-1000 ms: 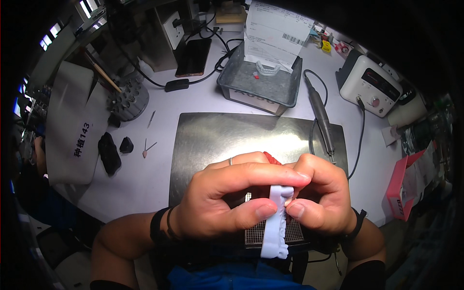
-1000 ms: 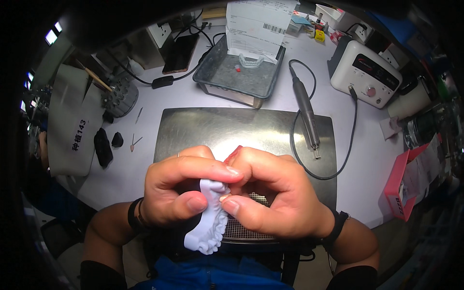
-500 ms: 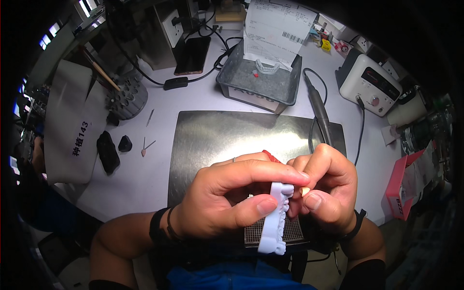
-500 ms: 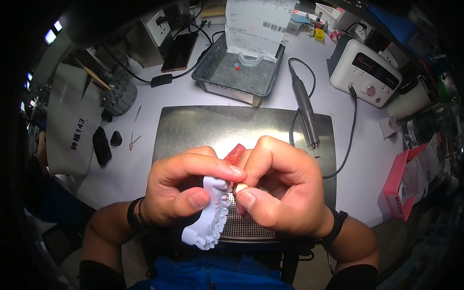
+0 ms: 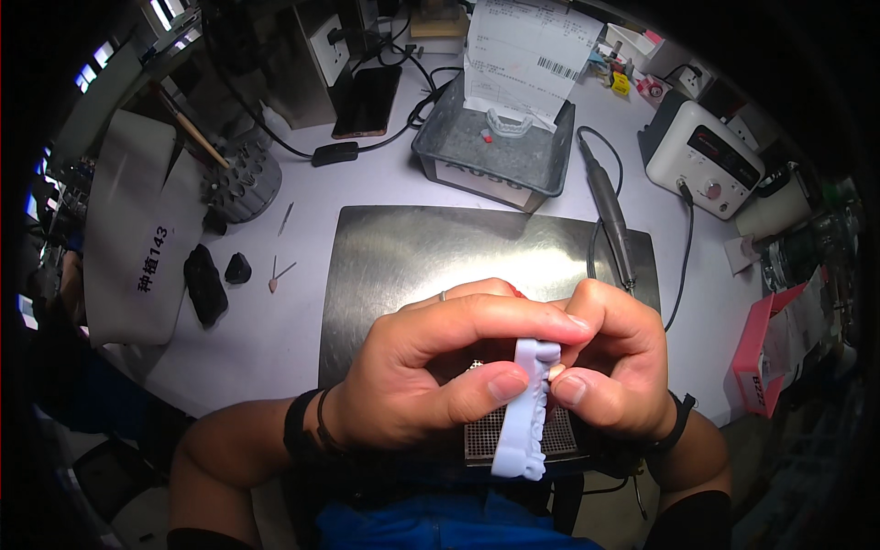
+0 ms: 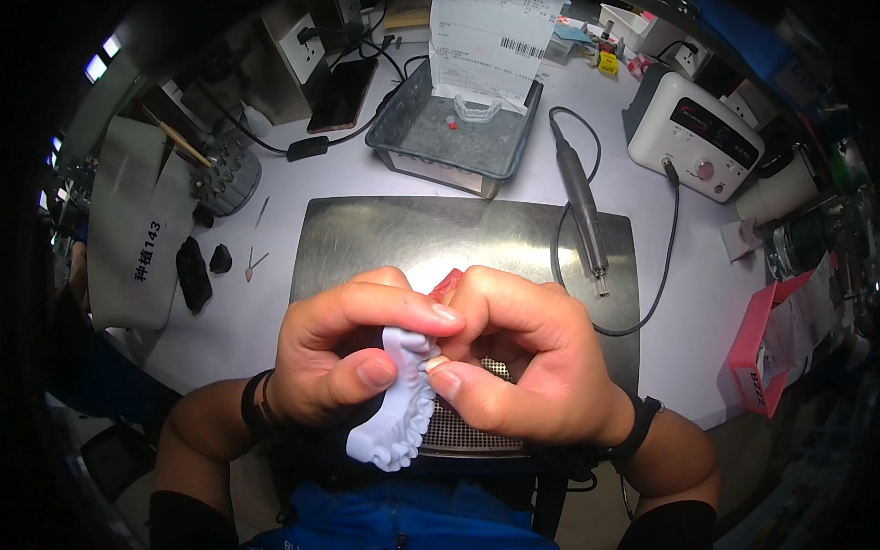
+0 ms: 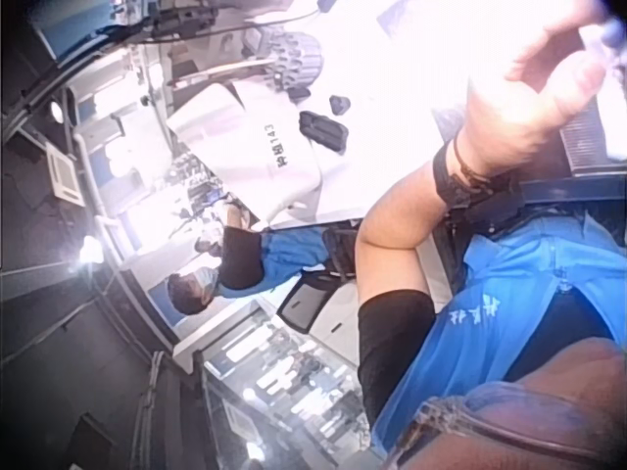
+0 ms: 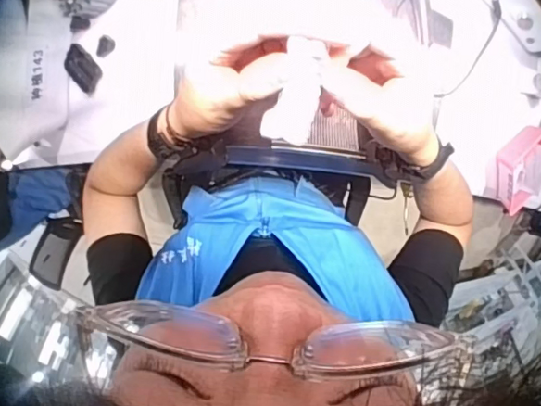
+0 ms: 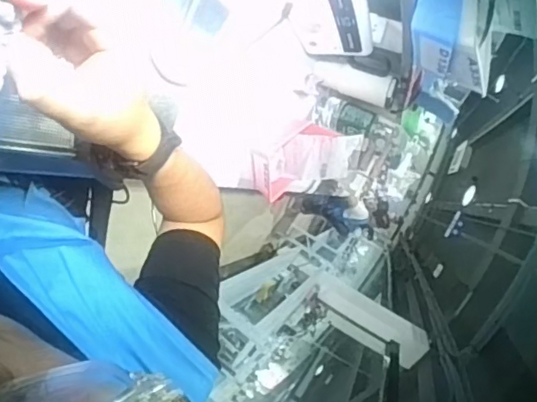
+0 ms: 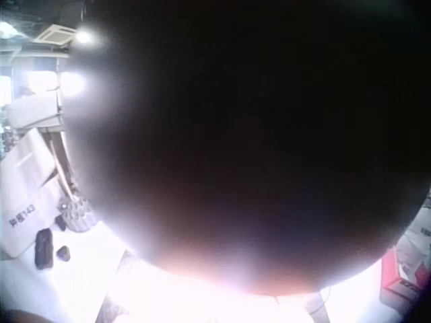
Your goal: The recorder is polishing and refining a dental prosthetic or denture model using a rotary tool and wax.
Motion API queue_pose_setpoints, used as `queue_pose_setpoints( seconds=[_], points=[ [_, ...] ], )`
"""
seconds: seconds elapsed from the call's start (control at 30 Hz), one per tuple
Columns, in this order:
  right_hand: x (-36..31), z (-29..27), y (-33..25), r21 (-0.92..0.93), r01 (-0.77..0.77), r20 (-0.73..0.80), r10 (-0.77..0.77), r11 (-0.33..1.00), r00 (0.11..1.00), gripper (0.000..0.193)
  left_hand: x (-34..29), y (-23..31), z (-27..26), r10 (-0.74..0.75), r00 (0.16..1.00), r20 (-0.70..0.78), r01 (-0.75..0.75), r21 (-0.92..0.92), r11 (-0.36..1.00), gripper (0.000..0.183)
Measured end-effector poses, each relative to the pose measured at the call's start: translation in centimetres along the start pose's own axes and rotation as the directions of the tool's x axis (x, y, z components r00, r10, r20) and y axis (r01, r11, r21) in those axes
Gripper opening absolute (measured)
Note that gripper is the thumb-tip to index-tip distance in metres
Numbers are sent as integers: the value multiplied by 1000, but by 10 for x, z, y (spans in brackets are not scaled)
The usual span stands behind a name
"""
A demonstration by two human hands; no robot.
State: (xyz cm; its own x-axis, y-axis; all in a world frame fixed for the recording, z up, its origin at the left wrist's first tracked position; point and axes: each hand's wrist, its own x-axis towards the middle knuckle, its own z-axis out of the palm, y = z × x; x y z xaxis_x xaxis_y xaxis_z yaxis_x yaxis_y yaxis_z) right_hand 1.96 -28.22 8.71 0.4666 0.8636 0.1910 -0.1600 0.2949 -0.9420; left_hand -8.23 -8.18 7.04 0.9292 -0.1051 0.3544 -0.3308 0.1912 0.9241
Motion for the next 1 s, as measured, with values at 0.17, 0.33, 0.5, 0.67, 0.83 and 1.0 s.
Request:
queue_pose_setpoints(
  seconds=[0.17, 0.33, 0.5, 0.67, 0.83, 1.0],
  points=[
    [1, 1, 1, -58, 11, 20, -10, 998, 1000, 14, 0, -2, 1, 21, 1000, 1, -21, -5, 1000, 45],
    [1, 1, 0, -65, 6, 23, -5, 998, 1000, 13, 0, -1, 0, 50, 999, 22, -50, 24, 998, 46],
    [1, -3, -4, -108, -5, 54, 11, 994, 998, 13, 1, -1, -2, 83, 995, 53, -86, 67, 994, 48],
    [0, -4, -5, -61, -40, 65, 44, 997, 997, 12, 2, -1, -3, 96, 994, 54, -100, 56, 993, 40],
    [1, -5, -3, -113, 7, 101, 5, 994, 995, 13, 2, 2, -4, 129, 990, 58, -136, 138, 981, 42],
    [2, -7, -3, -72, -61, 83, 67, 996, 994, 13, 2, 5, -5, 100, 994, 45, -107, 170, 980, 47]
  ],
)
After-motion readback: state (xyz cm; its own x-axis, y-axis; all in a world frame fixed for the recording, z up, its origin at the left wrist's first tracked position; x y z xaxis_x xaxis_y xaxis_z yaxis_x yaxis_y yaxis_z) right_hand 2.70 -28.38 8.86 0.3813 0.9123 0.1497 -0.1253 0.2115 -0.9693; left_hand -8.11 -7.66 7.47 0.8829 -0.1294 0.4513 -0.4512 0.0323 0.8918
